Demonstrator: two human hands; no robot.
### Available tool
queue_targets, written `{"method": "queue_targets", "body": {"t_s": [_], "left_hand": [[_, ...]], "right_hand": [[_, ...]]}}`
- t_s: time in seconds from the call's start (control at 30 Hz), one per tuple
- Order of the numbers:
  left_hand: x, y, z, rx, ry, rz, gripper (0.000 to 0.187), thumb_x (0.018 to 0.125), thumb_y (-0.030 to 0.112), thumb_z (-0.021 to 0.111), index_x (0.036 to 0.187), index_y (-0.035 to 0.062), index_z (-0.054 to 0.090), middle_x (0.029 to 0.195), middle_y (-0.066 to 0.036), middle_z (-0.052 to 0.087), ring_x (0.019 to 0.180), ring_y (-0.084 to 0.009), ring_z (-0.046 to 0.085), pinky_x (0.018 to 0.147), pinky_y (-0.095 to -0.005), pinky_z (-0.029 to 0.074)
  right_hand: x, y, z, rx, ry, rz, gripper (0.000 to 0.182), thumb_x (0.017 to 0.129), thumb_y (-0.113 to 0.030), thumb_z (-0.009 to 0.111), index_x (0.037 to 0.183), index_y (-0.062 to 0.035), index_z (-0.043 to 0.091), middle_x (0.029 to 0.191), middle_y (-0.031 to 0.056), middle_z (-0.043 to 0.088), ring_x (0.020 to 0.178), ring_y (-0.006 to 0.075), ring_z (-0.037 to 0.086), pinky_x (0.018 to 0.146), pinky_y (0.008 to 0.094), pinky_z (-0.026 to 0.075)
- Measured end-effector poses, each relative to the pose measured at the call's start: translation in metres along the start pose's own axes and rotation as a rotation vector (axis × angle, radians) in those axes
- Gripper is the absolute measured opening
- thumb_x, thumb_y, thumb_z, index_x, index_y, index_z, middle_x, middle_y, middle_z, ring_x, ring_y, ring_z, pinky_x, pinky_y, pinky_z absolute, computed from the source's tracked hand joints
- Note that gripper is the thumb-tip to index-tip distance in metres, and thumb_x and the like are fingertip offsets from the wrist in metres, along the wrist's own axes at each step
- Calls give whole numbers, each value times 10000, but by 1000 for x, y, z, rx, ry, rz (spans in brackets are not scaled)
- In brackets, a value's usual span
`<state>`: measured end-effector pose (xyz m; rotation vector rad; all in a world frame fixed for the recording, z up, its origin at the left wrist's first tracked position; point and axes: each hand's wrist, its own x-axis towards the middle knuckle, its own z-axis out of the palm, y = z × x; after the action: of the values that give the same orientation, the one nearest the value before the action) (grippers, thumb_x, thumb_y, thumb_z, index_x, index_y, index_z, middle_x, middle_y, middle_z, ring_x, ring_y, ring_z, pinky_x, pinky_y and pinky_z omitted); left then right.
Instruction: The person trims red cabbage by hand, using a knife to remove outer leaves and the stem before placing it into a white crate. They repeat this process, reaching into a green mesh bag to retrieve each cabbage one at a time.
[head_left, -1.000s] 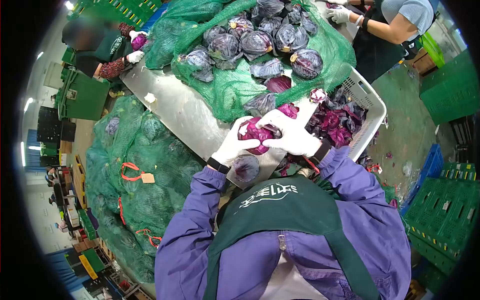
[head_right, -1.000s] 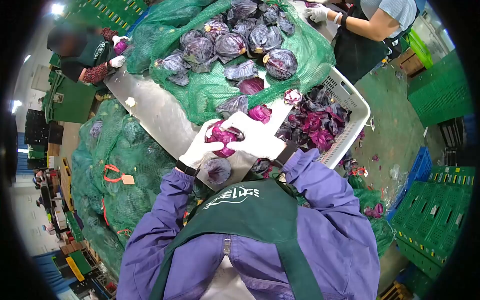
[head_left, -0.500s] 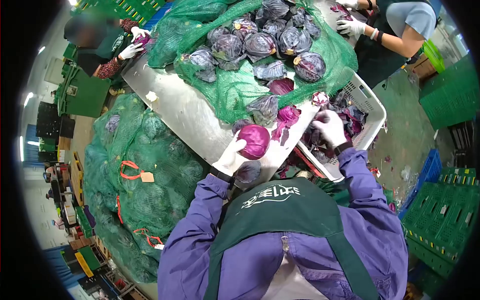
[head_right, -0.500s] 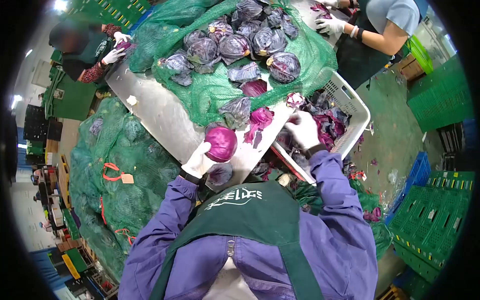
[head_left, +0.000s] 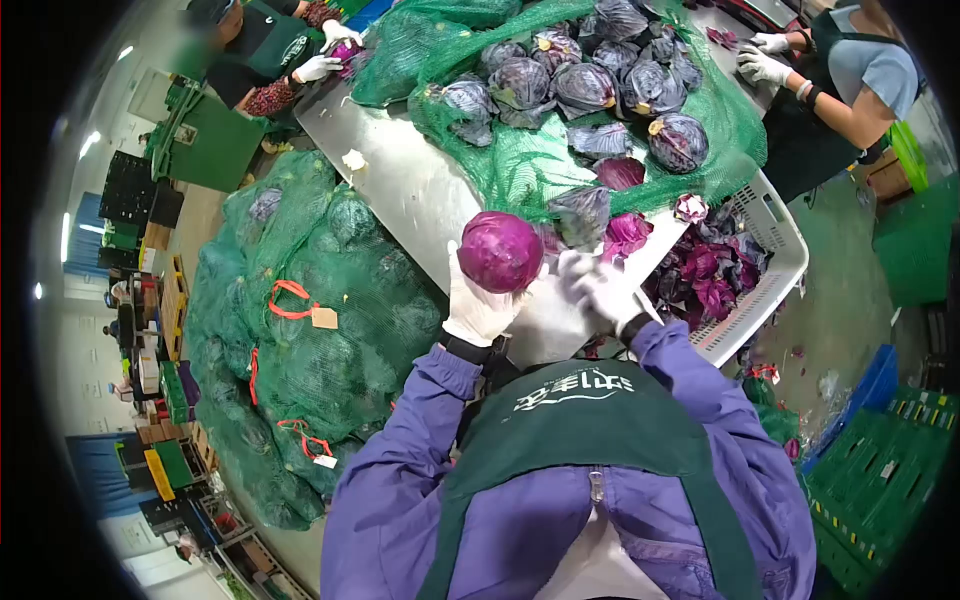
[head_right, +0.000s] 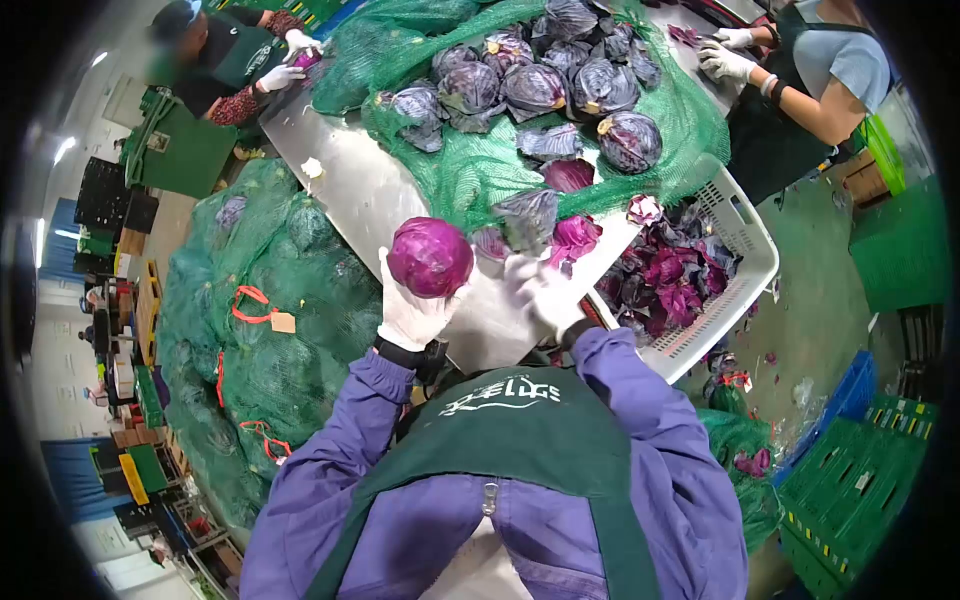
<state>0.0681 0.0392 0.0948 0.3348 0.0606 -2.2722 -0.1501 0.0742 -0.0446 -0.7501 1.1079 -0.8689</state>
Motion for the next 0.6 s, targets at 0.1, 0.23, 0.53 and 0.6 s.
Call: {"method": "queue_targets", "body": {"t_s": [0.1,0.23,0.53,0.6], "left_hand": [[-5,-5,-8,-2,177,138,743,878,698,394,1434,208,344,1450,-133,377,1309,-330,398,1086,-488,340],[13,-15,-37,819,200,146,719,882,681,418,1417,203,373,1417,-124,420,1274,-321,441,1046,-498,379],[29,-42,-14,714,418,161,641,879,400,652,1398,174,352,1338,-103,466,1194,-273,516,905,-477,522],[28,-45,-9,889,463,225,625,866,347,676,1375,163,364,1304,-94,471,1166,-256,536,845,-438,560]], "right_hand": [[4,-24,-60,-475,745,-704,288,865,10,503,1125,-34,621,1090,118,647,901,233,638,817,293,498],[-34,-84,-26,-358,384,-571,302,880,-39,563,1179,-20,607,991,74,658,819,111,599,722,267,494],[-68,-126,41,-646,129,-698,384,751,-98,721,1119,-60,620,1016,114,553,965,257,562,872,375,458],[-66,-119,37,-678,127,-638,371,746,-79,718,1102,-49,616,1009,112,551,957,258,565,849,372,465]]}}
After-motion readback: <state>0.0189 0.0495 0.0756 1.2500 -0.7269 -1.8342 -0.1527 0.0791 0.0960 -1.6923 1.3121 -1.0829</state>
